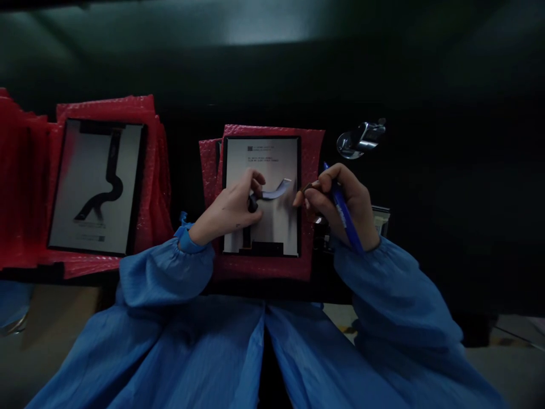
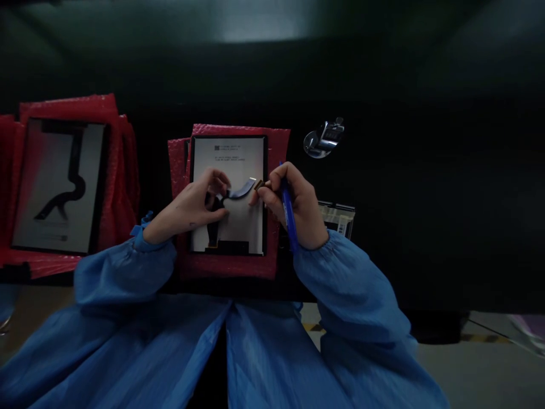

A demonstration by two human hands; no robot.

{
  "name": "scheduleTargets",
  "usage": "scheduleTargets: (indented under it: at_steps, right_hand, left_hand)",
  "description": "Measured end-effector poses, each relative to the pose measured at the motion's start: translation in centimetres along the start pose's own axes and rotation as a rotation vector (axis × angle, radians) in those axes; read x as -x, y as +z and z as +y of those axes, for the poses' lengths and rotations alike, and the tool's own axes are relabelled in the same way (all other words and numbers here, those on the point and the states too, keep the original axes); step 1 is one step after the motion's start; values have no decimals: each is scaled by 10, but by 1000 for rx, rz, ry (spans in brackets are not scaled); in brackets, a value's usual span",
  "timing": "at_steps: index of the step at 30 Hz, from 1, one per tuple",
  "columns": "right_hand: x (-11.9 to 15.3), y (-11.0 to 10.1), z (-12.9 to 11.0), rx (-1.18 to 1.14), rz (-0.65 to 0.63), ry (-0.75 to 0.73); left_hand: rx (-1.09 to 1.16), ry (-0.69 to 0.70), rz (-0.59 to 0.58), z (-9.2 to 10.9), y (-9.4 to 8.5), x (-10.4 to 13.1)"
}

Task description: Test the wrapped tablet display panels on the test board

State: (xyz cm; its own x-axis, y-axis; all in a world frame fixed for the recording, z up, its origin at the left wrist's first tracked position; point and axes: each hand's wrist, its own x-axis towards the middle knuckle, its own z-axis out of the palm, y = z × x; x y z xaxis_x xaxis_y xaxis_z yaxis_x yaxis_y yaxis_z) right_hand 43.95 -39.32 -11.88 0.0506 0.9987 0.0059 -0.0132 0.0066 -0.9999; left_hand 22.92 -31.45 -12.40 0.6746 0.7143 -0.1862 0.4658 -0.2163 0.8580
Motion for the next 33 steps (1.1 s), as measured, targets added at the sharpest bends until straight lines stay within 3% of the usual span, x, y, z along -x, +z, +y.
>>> scheduleTargets:
  at_steps: [4,6,12,16,18,21,24,28,33]
  right_hand:
    - [1,0,1,20,7,-14]
    - [1,0,2,31,15,-21]
    - [3,3,1,90,33,-11]
    - [6,4,5,109,89,69]
    - [6,5,7,104,92,68]
    - [5,7,9,92,47,42]
    - [4,7,10,56,-20,22]
    - [3,7,13,35,-63,10]
    - [4,6,12,42,-79,18]
  left_hand:
    - [165,6,-53,2,-1,0]
    - [281,-13,-138,7,-7,0]
    - [603,-55,-528,21,-30,7]
    - [779,-5,-768,19,-32,10]
    - [872,12,-735,16,-28,8]
    - [983,-83,-564,13,-18,6]
    - [984,-178,-402,16,-12,5]
    - [926,-203,-240,17,-13,6]
    - [898,-238,-253,11,-16,2]
